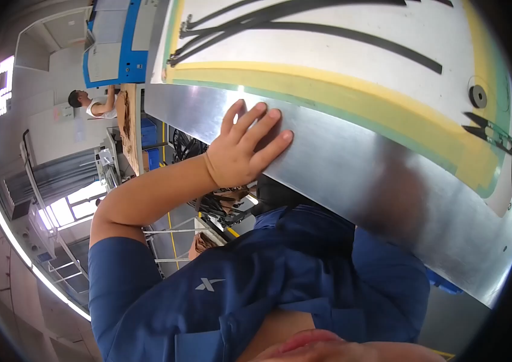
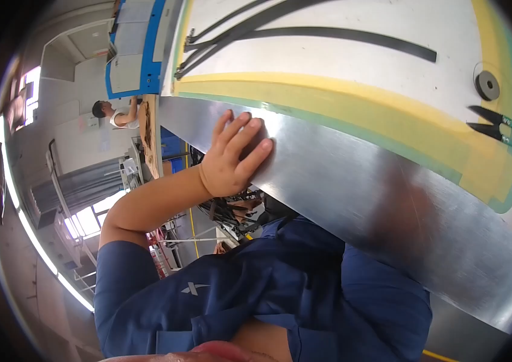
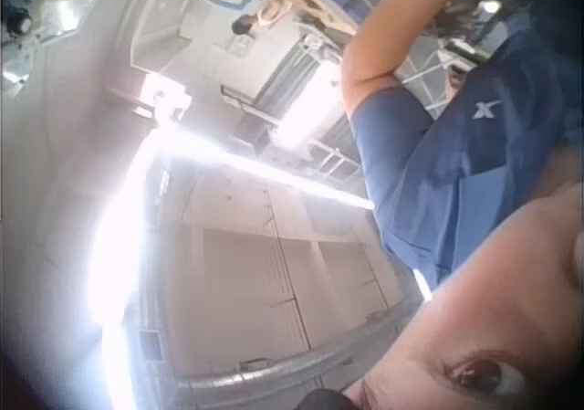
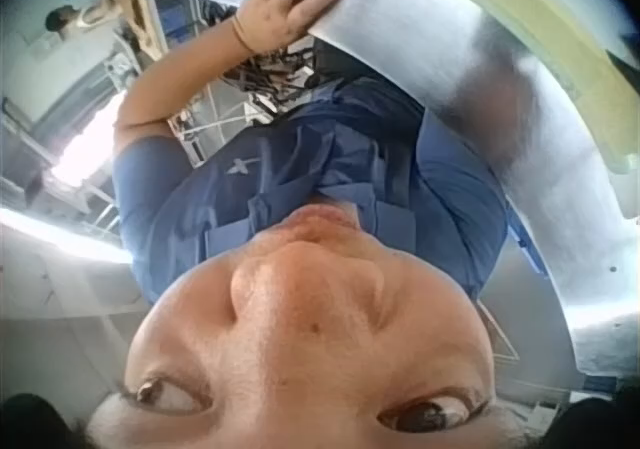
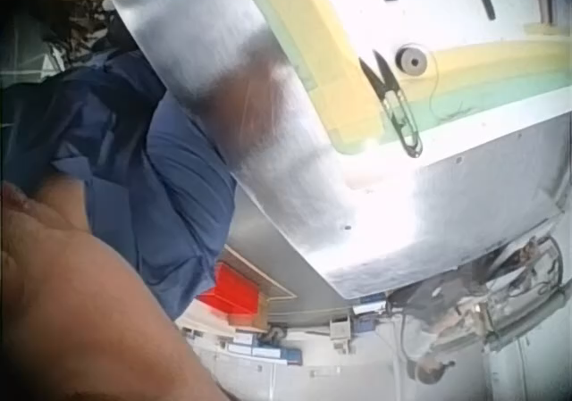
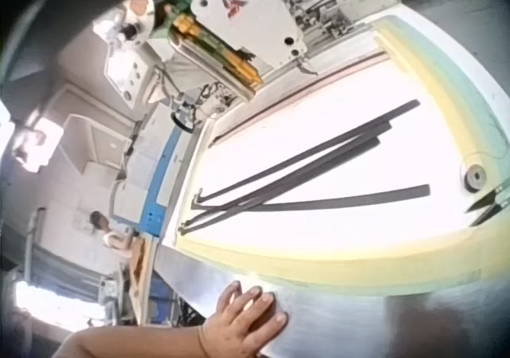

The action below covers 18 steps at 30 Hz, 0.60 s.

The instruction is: Operator is using a semi-automated sewing/tacking machine to attach hardware to leather straps.

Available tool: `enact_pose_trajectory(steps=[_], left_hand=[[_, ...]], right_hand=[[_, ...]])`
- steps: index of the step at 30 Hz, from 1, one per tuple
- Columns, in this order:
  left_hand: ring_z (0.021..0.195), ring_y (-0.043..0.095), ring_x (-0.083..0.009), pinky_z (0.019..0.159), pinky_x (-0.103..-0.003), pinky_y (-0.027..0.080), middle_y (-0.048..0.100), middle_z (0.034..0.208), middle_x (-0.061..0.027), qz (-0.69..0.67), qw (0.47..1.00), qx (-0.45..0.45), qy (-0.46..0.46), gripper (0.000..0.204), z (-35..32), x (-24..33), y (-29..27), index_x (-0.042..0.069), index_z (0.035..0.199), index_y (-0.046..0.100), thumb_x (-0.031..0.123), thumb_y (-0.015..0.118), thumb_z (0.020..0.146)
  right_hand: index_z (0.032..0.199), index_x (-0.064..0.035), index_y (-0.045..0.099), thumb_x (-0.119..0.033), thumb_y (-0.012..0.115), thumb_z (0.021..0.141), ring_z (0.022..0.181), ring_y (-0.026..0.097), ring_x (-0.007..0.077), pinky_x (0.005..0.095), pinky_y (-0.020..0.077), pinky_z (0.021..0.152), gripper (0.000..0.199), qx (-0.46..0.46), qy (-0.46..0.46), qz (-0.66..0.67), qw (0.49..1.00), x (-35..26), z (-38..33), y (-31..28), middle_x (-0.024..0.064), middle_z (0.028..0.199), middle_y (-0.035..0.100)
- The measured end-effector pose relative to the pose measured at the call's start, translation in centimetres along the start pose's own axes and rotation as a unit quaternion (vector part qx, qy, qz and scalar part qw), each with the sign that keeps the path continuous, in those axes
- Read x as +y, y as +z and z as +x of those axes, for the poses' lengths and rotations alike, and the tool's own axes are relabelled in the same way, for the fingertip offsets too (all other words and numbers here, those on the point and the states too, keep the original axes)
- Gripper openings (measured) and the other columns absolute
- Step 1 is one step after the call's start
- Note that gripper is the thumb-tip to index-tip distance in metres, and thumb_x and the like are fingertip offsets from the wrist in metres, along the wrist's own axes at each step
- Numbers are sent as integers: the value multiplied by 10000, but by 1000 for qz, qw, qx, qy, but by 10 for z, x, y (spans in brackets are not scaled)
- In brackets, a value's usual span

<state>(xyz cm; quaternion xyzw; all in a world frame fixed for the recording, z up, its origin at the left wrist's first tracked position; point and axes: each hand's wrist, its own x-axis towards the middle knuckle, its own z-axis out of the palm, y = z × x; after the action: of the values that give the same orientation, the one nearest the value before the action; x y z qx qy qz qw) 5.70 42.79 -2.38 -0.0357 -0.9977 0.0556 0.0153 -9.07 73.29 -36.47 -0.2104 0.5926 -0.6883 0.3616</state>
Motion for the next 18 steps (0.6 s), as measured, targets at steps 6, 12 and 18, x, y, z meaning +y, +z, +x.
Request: enact_pose_trajectory(steps=[6, 12, 18], left_hand=[[1361, 508, -472, 1152, -671, 341, 502, 1481, -291, -14, 1000, -11, 6, 536, -1, 3, -2, 75, 1403, 559, 74, 709, 889], [1398, 472, -429, 1170, -642, 310, 506, 1505, -220, 9, 999, 47, -2, 517, -10, 1, 14, 158, 1394, 603, 138, 714, 889], [1406, 476, -433, 1160, -639, 331, 523, 1486, -234, 19, 998, 53, 5, 554, -9, 0, 15, 154, 1391, 592, 128, 773, 868]], right_hand=[[1018, -64, 654, -201, 647, 936, 840, 600, 242, 397, 489, 751, 160, 33, 40, 29, 998, 9, -35, -27, 78, 943, 622], [1029, -65, 648, -201, 643, 942, 845, 593, 239, 398, 486, 756, 161, 84, 61, 67, 992, 14, -71, -39, 75, 954, 617], [1040, -67, 642, -201, 638, 949, 850, 586, 236, 398, 483, 761, 162, 131, 63, 111, 983, 19, -89, -44, 72, 965, 612]])
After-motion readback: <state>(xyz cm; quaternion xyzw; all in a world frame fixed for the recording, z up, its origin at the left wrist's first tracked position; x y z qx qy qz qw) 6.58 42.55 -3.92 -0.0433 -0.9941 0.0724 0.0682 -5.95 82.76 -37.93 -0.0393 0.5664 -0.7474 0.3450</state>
